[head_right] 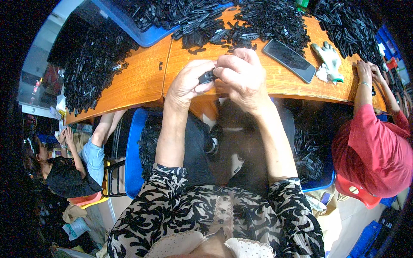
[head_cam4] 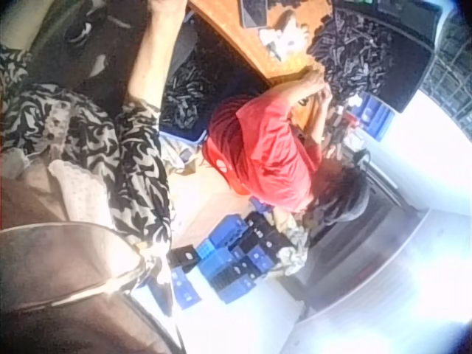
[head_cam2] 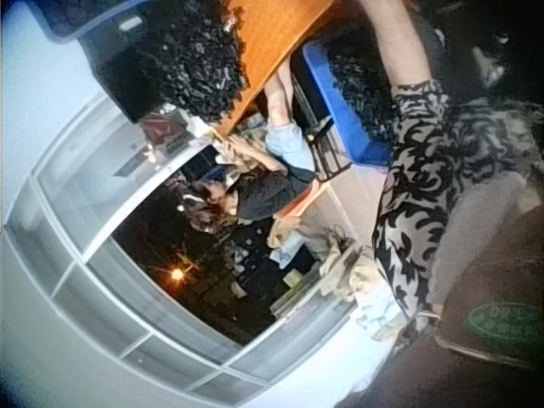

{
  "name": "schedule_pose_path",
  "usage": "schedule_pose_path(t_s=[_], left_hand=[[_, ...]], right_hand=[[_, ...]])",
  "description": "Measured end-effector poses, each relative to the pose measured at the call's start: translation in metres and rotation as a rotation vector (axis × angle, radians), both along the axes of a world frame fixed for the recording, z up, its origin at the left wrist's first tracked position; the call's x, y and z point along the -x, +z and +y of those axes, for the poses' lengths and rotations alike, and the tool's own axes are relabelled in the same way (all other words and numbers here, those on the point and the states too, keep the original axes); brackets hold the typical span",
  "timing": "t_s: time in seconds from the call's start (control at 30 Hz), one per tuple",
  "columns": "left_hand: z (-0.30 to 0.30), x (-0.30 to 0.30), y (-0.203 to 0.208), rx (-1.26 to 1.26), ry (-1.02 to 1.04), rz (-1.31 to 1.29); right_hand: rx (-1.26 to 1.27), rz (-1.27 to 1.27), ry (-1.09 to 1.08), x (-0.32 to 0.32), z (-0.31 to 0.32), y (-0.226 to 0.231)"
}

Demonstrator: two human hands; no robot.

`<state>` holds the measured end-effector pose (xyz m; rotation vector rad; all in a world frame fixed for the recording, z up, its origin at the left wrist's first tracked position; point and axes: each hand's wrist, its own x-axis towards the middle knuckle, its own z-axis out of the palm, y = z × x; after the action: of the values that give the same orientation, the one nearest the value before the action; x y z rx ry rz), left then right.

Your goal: The person assembles small plastic components by joining parts together by hand at a workbench and dropping the assembled pieces into a storage bin.

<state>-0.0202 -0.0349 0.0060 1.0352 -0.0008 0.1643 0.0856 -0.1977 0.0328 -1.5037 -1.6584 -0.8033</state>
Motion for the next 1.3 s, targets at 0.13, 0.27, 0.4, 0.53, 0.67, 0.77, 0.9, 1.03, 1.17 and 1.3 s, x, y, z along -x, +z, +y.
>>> schedule_pose_path(t_s=[0.13,0.27,0.4,0.53,0.67,0.77,0.9,1.03,1.17,1.3], left_hand=[[-0.003,0.003,0.009,0.088,0.040,0.042],[0.002,0.002,0.004,-0.096,-0.001,-0.002],[0.004,-0.003,0.008,-0.168,0.196,-0.026],[0.026,-0.013,-0.006,-0.218,0.672,-0.044],[0.092,-0.022,-0.007,-0.407,0.989,0.089],[0.142,-0.054,-0.004,-0.719,1.117,0.171],[0.160,-0.076,0.008,-1.379,0.919,0.611],[0.174,-0.069,0.006,-1.185,0.774,0.607],[0.148,-0.057,0.002,-1.215,0.773,0.555],[0.127,-0.025,0.000,-1.240,0.843,0.638]], right_hand=[[-0.019,-0.026,0.004,0.000,0.004,0.001],[-0.019,0.319,0.013,0.001,0.002,-0.010],[-0.106,0.360,-0.131,-0.018,0.006,-0.023],[0.125,0.202,-0.439,-0.020,0.011,-0.048],[0.301,0.140,-0.514,-0.013,0.020,-0.042],[0.274,0.161,-0.464,-0.017,0.018,-0.045],[0.307,0.221,-0.454,-0.015,0.016,-0.046],[0.217,0.238,-0.344,-0.009,0.017,-0.039],[0.241,0.219,-0.222,-0.020,0.010,-0.045],[0.301,0.189,-0.193,-0.019,0.011,-0.047]])
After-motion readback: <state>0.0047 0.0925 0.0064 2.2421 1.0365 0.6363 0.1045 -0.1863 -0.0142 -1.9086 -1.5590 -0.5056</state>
